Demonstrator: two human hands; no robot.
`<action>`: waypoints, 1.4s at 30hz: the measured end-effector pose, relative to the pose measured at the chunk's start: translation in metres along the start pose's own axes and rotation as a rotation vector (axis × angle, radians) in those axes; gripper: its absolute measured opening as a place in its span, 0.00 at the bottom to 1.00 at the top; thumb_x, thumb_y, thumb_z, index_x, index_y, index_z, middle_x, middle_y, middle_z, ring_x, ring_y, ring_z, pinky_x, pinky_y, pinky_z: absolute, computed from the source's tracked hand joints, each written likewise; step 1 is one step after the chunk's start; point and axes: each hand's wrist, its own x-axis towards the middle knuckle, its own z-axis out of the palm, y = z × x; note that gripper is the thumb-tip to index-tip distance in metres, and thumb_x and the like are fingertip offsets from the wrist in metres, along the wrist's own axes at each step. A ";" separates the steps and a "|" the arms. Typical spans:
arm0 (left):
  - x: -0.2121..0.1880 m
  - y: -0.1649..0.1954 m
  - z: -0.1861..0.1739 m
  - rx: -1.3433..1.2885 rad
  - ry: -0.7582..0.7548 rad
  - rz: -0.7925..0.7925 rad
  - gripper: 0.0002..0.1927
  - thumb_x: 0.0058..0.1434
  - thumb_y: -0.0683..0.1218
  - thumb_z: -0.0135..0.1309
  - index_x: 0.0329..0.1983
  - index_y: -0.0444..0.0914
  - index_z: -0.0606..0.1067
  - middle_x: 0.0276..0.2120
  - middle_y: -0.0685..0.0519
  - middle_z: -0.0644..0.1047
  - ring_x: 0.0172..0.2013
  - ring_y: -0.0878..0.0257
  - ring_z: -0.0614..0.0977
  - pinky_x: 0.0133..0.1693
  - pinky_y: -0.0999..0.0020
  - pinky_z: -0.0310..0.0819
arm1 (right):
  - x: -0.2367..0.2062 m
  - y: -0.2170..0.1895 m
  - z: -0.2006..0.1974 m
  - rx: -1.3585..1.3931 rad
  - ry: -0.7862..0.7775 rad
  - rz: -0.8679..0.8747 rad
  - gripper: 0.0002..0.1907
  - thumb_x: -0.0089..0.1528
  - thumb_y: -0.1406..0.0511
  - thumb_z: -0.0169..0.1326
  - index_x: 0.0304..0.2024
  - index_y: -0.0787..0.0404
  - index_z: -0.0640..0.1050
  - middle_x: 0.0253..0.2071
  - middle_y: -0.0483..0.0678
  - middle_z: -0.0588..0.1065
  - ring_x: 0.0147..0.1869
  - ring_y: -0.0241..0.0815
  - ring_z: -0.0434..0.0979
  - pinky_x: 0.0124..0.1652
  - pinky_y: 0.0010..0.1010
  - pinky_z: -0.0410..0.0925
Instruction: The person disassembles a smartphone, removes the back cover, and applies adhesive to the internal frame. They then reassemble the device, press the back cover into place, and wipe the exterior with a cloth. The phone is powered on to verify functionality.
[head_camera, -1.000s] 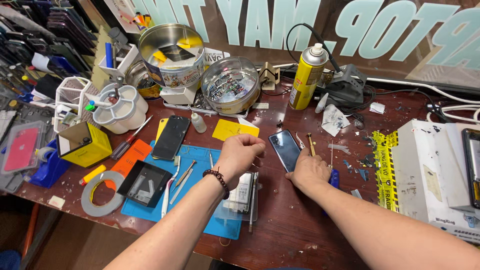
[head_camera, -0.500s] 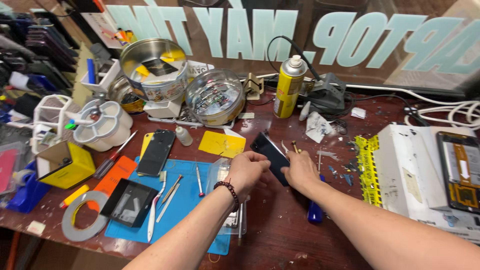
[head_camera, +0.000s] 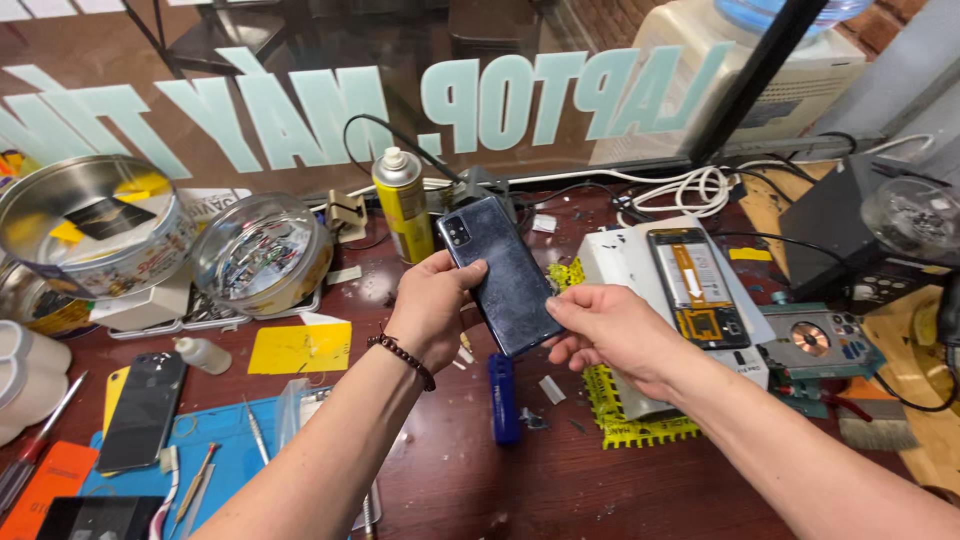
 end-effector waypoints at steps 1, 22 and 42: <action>-0.002 0.000 0.013 -0.011 -0.023 -0.003 0.06 0.66 0.39 0.53 0.45 0.37 0.77 0.37 0.55 0.80 0.36 0.64 0.81 0.41 0.61 0.79 | -0.005 -0.002 -0.012 -0.118 0.027 -0.028 0.14 0.68 0.58 0.52 0.37 0.64 0.77 0.30 0.47 0.77 0.27 0.33 0.74 0.28 0.24 0.68; -0.019 -0.016 0.132 -0.777 -0.576 -0.369 0.22 0.69 0.54 0.37 0.50 0.30 0.68 0.38 0.41 0.71 0.26 0.60 0.68 0.20 0.72 0.61 | -0.010 -0.017 -0.160 -0.235 0.239 -0.434 0.09 0.64 0.66 0.56 0.44 0.63 0.81 0.29 0.43 0.78 0.29 0.31 0.76 0.29 0.23 0.69; 0.018 0.047 0.140 0.742 0.022 0.252 0.22 0.65 0.51 0.55 0.58 0.34 0.74 0.37 0.51 0.81 0.33 0.64 0.83 0.34 0.70 0.82 | 0.008 -0.042 -0.176 0.179 0.031 -0.160 0.08 0.64 0.65 0.56 0.44 0.61 0.77 0.36 0.44 0.78 0.35 0.35 0.77 0.35 0.28 0.72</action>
